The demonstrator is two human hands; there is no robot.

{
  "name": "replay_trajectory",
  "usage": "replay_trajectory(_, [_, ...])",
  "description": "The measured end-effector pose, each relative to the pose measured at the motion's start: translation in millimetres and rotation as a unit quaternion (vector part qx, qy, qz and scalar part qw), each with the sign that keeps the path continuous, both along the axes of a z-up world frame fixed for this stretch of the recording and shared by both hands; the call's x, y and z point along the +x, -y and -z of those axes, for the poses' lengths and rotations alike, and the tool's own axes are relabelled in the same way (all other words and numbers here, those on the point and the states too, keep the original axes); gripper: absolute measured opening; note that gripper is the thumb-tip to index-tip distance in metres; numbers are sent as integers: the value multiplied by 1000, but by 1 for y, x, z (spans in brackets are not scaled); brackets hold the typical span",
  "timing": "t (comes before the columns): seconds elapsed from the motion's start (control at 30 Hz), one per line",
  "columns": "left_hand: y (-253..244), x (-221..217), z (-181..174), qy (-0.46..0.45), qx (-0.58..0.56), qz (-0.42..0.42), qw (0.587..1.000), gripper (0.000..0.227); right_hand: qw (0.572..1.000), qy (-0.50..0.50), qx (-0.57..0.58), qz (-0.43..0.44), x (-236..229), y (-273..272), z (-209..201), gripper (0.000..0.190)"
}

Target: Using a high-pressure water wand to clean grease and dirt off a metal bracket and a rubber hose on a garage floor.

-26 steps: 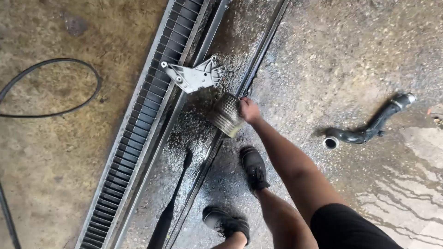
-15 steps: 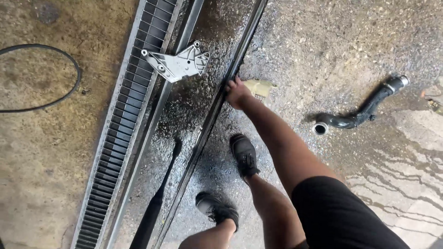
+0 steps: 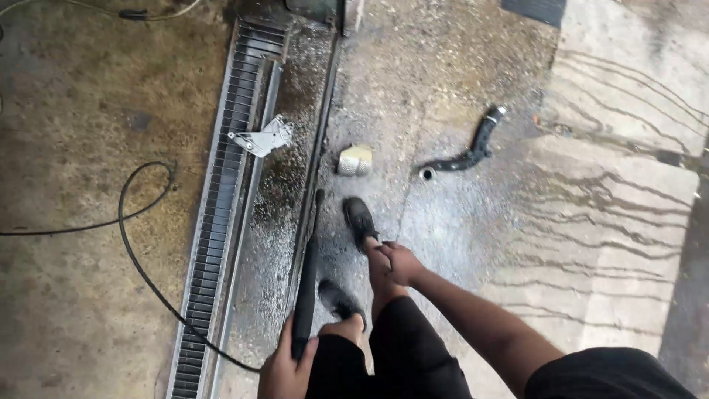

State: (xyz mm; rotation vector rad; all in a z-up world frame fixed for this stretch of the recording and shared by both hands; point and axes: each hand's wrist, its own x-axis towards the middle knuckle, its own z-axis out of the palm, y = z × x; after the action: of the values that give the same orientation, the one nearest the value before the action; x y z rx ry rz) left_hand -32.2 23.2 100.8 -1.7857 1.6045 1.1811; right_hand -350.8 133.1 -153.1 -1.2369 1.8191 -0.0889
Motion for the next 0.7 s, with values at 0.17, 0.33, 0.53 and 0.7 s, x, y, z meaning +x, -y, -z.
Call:
replay_trajectory(0.17, [-46, -36, -64, -88, -54, 83, 991, 62, 990, 43, -52, 127, 25, -64, -117, 66])
replay_trajectory(0.33, [-75, -66, -78, -115, -114, 94, 982, 62, 982, 30, -12, 188, 20, -150, -107, 41])
replay_trajectory(0.53, [-123, -120, -54, -97, -166, 112, 975, 63, 970, 102, -141, 169, 24, -130, -178, 77])
replay_trajectory(0.7, [-192, -147, -97, -103, -158, 86, 978, 59, 974, 94, -176, 103, 27, -107, -185, 89])
